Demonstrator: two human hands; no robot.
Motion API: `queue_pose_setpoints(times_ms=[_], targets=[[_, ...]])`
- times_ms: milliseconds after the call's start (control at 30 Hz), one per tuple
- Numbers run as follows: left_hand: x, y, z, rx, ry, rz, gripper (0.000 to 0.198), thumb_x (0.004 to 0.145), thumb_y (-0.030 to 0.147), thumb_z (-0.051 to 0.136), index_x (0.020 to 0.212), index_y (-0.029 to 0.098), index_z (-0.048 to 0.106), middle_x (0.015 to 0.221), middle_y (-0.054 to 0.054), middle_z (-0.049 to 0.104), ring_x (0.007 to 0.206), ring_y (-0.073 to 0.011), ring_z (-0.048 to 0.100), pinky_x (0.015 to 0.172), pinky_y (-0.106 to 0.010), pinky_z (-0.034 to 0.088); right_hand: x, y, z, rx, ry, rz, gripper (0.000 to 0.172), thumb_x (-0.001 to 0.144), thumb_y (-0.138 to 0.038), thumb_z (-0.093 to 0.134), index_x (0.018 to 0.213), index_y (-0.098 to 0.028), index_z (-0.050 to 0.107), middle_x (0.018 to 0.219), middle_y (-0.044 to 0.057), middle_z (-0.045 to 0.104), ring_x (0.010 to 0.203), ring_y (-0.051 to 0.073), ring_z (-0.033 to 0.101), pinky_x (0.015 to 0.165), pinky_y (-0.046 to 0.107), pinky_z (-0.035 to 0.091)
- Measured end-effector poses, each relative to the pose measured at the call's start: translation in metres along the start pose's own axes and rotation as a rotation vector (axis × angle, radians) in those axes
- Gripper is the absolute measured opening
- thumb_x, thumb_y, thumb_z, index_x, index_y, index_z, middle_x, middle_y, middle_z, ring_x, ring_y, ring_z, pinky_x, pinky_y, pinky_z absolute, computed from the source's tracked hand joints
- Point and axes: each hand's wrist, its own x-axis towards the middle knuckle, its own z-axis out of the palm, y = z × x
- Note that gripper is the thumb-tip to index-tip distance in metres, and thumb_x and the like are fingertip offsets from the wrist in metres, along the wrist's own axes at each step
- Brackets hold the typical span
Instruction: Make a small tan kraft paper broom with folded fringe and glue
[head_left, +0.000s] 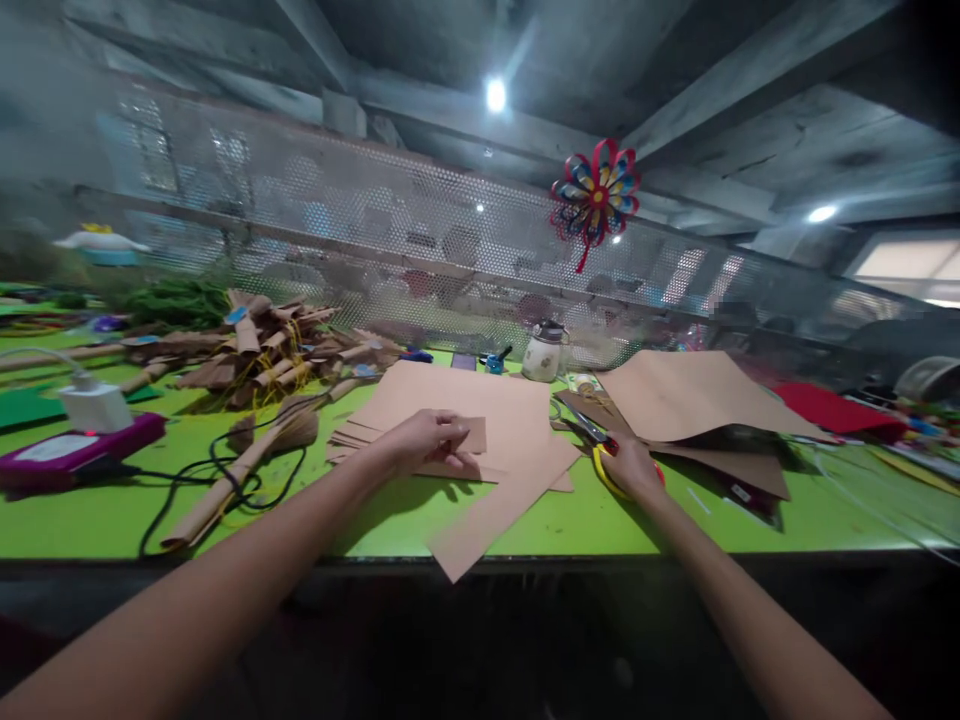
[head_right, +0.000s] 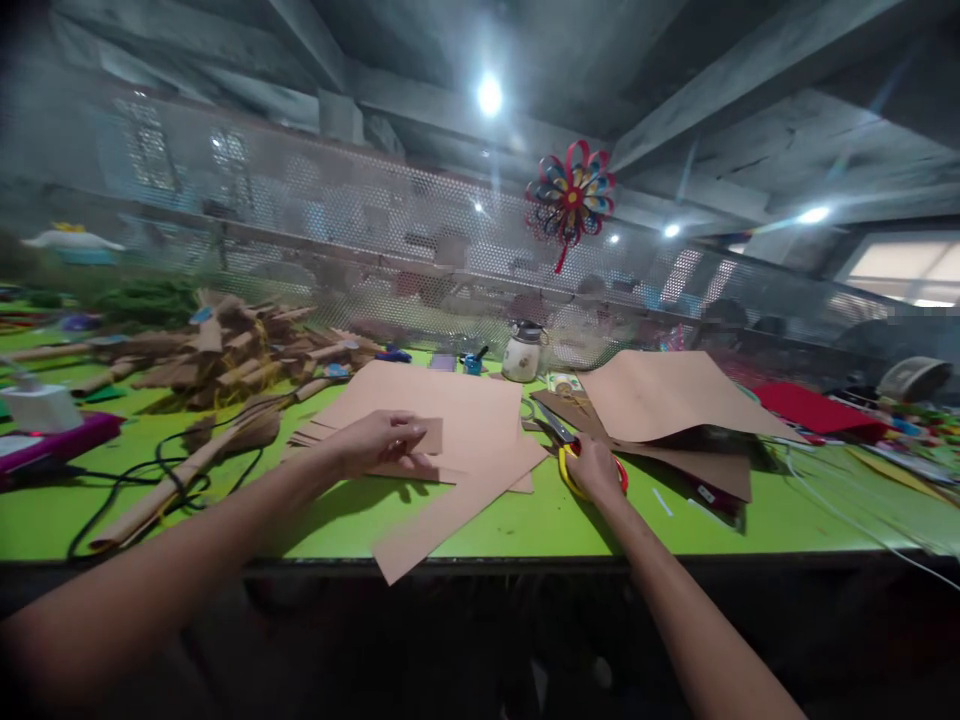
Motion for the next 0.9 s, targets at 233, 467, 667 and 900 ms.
queue_pose_setpoints(times_ms=[233,467,667,900], targets=[[0.026,-0.021,0.002,-0.049,0.107,-0.061,0.008,0.081,0.018,0.051,0.083,0.014,0.044,0.066,-0.012,0.067,0.051,-0.0173,0.064,0.05,-0.03,0.053,-0.021,-0.012,-0.008,-0.319,-0.024,-0.029,0.034,0.084,-0.031,0.045,0.109,-0.013,0.061,0.095,0.019,0.067,0.095,0.033,0.057,0.071,0.036,0.041],[0.017,-0.022,0.006,-0.018,0.163,-0.004,0.012,0.076,0.01,0.052,0.082,0.014,0.042,0.068,-0.015,0.067,0.051,-0.0164,0.063,0.048,-0.027,0.052,-0.024,-0.046,-0.049,-0.318,-0.085,-0.327,0.028,0.08,-0.02,0.049,0.104,-0.014,0.064,0.094,0.017,0.065,0.093,0.031,0.055,0.074,0.04,0.041],[0.018,-0.018,0.002,-0.008,0.202,-0.018,0.015,0.077,0.019,0.055,0.084,0.017,0.042,0.066,-0.011,0.067,0.047,-0.0149,0.06,0.041,-0.023,0.047,-0.023,-0.098,-0.057,0.061,-0.342,-1.001,0.03,0.084,-0.026,0.047,0.112,-0.022,0.059,0.107,0.009,0.06,0.097,0.022,0.048,0.081,0.034,0.039],[0.021,-0.029,0.001,-0.028,0.25,0.055,0.012,0.074,0.013,0.054,0.078,0.015,0.043,0.064,-0.009,0.065,0.051,-0.0124,0.06,0.048,-0.02,0.047,0.008,-0.106,-0.052,-0.061,-0.666,-1.069,0.023,0.062,-0.022,0.064,0.084,-0.015,0.067,0.082,0.006,0.059,0.077,0.018,0.05,0.06,0.025,0.036]])
